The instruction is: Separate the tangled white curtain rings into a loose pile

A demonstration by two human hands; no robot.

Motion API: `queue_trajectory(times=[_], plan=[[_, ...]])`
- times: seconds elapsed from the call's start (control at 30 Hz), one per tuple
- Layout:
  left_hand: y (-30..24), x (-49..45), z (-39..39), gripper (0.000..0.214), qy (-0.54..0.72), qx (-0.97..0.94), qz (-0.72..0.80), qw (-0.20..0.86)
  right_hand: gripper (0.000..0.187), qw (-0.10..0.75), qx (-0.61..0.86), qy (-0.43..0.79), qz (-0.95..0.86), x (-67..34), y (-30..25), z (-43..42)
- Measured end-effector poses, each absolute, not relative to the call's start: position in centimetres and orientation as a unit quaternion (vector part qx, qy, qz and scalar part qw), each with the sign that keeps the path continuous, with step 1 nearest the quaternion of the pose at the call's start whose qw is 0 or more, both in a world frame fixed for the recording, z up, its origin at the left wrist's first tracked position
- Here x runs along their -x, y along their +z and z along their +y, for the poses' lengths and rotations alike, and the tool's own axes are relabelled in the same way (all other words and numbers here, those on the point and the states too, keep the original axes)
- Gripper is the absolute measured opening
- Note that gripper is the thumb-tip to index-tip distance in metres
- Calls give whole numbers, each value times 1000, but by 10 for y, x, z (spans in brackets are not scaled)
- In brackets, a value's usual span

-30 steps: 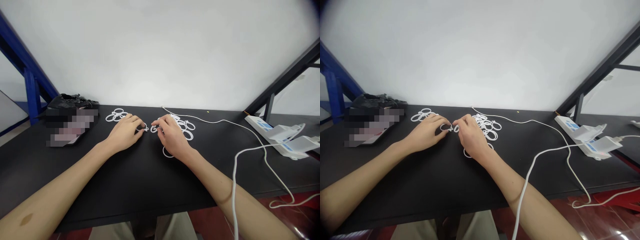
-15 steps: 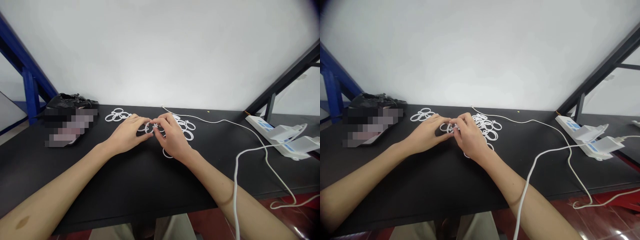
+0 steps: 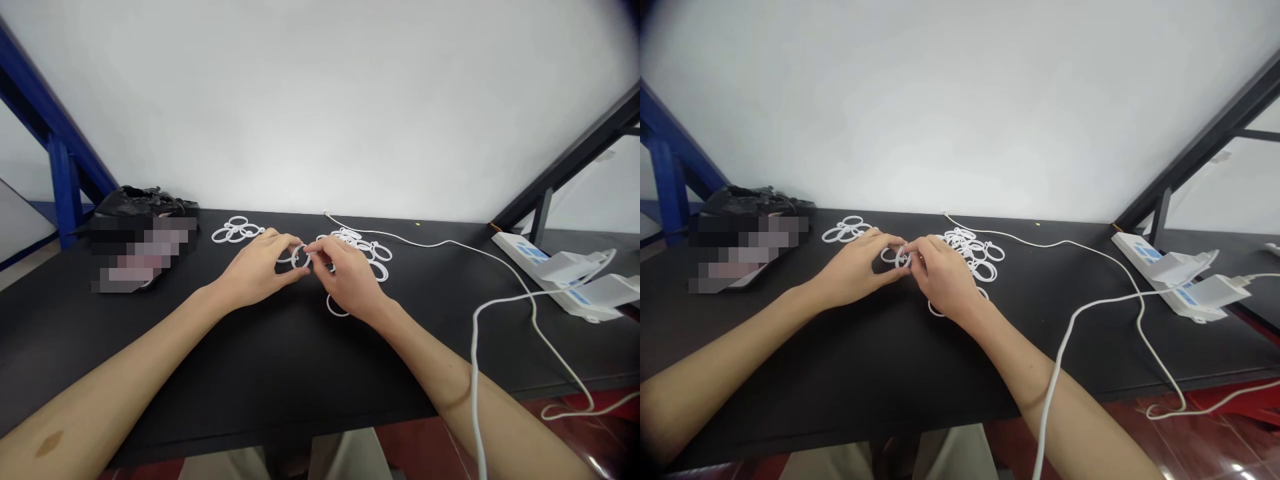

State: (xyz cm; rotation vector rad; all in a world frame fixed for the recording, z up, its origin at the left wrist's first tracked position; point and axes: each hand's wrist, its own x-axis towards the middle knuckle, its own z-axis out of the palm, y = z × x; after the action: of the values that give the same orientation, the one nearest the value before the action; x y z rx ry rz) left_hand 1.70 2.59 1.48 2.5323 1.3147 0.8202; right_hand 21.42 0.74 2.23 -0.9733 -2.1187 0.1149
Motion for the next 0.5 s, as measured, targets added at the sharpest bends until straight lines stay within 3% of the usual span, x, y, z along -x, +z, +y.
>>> queue_trajectory(times=[0.5], plan=[[14, -18, 26, 41, 269, -859, 430, 72, 18, 372, 411, 61, -830, -213, 20, 8]])
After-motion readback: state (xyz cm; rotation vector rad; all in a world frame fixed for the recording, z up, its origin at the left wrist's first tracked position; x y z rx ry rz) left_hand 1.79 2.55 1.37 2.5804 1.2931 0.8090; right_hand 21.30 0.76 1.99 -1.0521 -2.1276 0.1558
